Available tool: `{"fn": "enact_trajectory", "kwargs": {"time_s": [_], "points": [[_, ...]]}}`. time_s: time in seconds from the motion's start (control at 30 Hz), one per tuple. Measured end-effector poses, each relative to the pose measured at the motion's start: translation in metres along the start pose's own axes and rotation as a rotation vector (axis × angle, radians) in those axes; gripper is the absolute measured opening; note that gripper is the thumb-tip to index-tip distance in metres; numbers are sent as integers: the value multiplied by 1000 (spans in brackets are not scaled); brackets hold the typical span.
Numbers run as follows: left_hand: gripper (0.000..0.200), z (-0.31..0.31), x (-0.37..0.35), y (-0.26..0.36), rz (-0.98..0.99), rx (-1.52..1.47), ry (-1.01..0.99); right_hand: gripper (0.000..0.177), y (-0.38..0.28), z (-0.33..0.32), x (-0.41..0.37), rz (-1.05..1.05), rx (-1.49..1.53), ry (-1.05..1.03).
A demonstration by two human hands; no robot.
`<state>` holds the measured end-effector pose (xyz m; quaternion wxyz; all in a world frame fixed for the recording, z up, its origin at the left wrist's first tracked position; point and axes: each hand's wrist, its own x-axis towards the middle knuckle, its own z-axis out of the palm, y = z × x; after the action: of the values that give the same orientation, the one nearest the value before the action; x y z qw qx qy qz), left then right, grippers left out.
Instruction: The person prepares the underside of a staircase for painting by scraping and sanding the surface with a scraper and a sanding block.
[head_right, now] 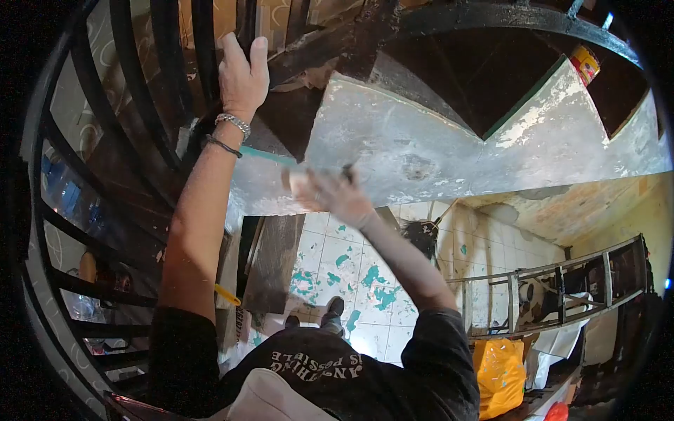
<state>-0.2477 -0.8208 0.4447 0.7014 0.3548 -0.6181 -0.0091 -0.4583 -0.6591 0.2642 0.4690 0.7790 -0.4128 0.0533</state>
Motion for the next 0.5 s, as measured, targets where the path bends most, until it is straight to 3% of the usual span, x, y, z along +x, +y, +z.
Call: {"fn": "enact_trajectory", "kwargs": {"time_s": [0.03,0.17,0.23,0.27,0.33,0.37,0.4,0.47,0.5], "points": [[49,0,-1,0,0,-3,-6,53,-28,15,-18,-41,108,35],[49,2,0,2,43,-10,6,50,-4,-2,0,-105,45,36],[48,4,1,-1,80,-22,56,56,41,-44,44,249,304,275],[48,3,-2,-3,66,-13,49,56,56,-53,51,247,318,263],[72,1,-5,-1,-89,71,-46,63,77,-64,55,433,38,433],[69,0,-4,1,-72,50,-23,69,64,-53,40,341,-16,347],[69,0,-3,1,-67,45,-23,64,40,-42,32,209,138,282],[47,2,1,0,59,-17,25,52,-17,10,-24,-59,125,103],[48,4,2,0,68,-9,52,49,-22,3,-33,-18,142,66]]}}
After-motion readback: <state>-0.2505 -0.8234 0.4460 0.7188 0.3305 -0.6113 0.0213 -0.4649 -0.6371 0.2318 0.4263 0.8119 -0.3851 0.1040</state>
